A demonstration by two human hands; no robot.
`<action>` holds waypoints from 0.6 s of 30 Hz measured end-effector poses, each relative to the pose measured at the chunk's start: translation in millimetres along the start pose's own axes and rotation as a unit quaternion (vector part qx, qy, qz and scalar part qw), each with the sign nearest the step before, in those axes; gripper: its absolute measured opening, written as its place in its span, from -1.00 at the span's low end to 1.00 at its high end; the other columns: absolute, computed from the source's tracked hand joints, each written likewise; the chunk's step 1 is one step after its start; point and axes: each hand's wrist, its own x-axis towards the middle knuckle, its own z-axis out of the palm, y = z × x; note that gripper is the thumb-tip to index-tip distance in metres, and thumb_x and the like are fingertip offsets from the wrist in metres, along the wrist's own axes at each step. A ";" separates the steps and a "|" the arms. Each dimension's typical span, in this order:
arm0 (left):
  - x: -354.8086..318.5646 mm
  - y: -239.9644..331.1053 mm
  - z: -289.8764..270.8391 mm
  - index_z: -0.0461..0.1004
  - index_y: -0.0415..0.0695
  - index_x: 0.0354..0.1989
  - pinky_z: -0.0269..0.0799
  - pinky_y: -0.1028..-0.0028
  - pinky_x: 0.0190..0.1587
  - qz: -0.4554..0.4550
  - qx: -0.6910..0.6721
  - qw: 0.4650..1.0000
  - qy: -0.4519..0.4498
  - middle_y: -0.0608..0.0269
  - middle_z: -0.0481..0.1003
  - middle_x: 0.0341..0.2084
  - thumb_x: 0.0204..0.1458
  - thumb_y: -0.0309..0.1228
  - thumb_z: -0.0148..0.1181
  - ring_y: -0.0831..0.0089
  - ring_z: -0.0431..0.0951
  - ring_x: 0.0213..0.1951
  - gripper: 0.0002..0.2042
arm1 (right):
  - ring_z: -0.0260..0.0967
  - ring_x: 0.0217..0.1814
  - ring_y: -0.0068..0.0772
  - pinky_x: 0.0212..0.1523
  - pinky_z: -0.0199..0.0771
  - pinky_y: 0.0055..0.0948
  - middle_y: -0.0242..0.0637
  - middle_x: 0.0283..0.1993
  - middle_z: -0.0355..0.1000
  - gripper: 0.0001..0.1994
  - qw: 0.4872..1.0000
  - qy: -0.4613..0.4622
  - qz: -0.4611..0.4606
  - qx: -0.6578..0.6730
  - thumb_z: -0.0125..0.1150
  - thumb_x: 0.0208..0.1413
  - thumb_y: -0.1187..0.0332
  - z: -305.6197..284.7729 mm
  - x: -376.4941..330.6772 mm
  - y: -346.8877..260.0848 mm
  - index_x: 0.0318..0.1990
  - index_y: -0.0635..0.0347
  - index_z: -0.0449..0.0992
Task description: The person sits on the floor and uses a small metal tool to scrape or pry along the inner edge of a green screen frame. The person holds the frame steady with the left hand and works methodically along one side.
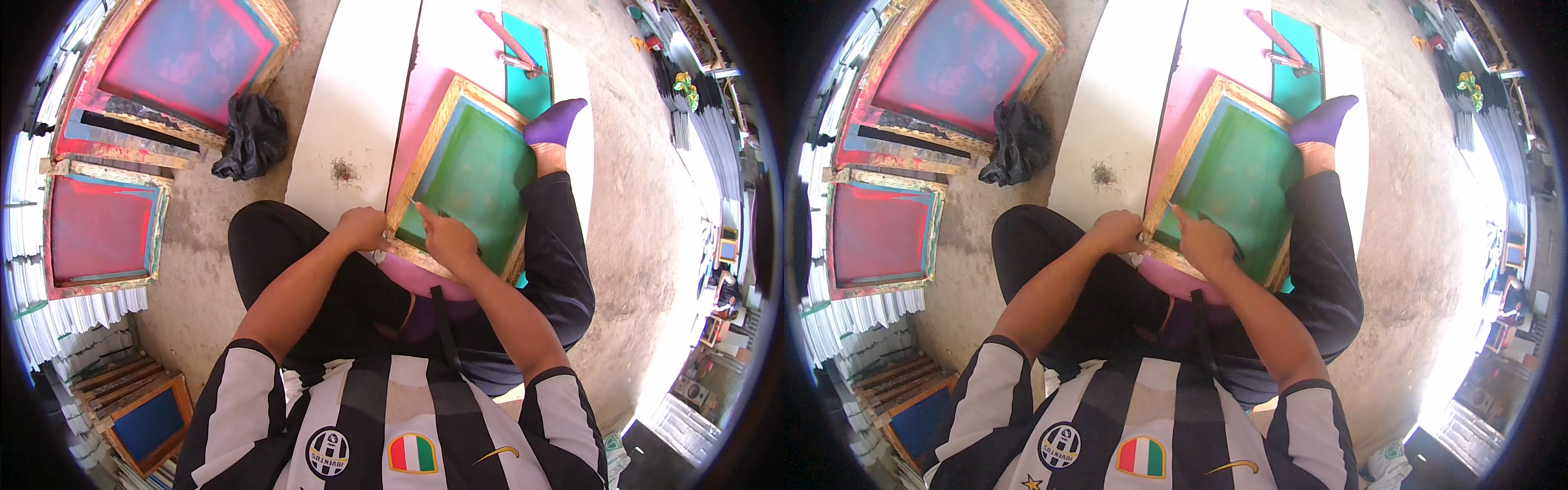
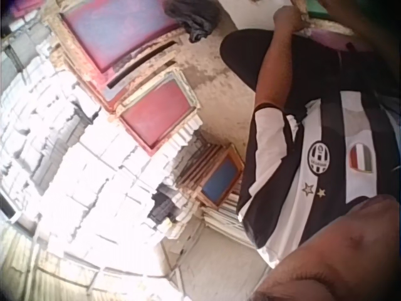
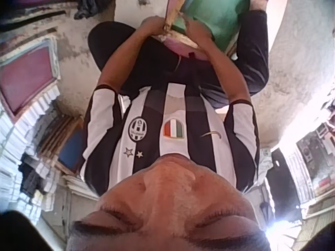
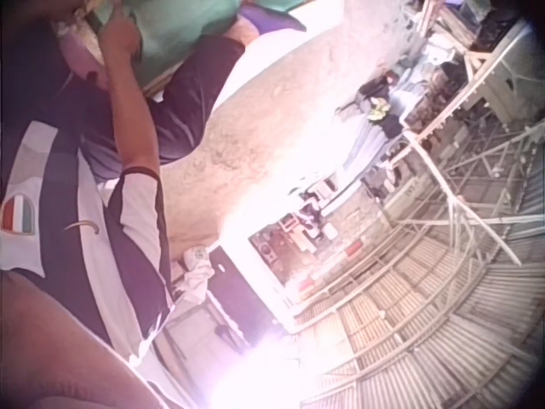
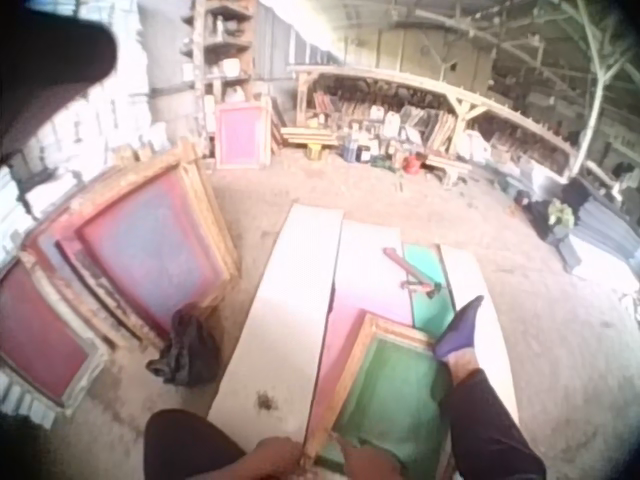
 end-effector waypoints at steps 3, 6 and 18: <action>1.8 -0.6 -0.2 0.68 -0.22 -0.35 0.58 0.07 -0.13 0.001 0.004 1.000 -0.010 -0.07 0.66 -0.36 -0.11 0.15 0.48 -0.05 0.69 -0.20 -0.44 | 0.59 -0.15 0.18 -0.11 0.59 0.04 0.07 -0.07 0.59 -0.54 0.995 0.030 -0.023 0.092 0.02 0.38 0.23 7.0 4.2 14.5 0.41 -0.37 0.40; -1.6 -3.2 0.5 0.68 -0.23 -0.36 0.58 0.07 -0.14 -0.002 0.001 1.000 -0.002 -0.07 0.66 -0.38 -0.12 0.16 0.48 -0.05 0.69 -0.21 -0.43 | 0.58 -0.09 0.21 0.00 0.56 0.03 0.02 0.03 0.59 -0.56 1.000 -0.009 0.008 -0.024 0.04 0.38 0.22 -13.4 -3.6 -4.8 0.39 -0.36 0.44; 1.1 -12.4 9.4 0.70 -0.21 -0.36 0.57 0.06 -0.17 0.000 -0.012 1.000 0.002 -0.08 0.64 -0.42 -0.11 0.13 0.46 -0.05 0.68 -0.26 -0.46 | 0.61 -0.02 -0.02 0.03 0.55 -0.13 -0.04 0.06 0.61 -0.58 0.992 0.022 -0.057 0.114 0.10 0.41 0.20 1.3 8.9 15.9 0.38 -0.18 0.46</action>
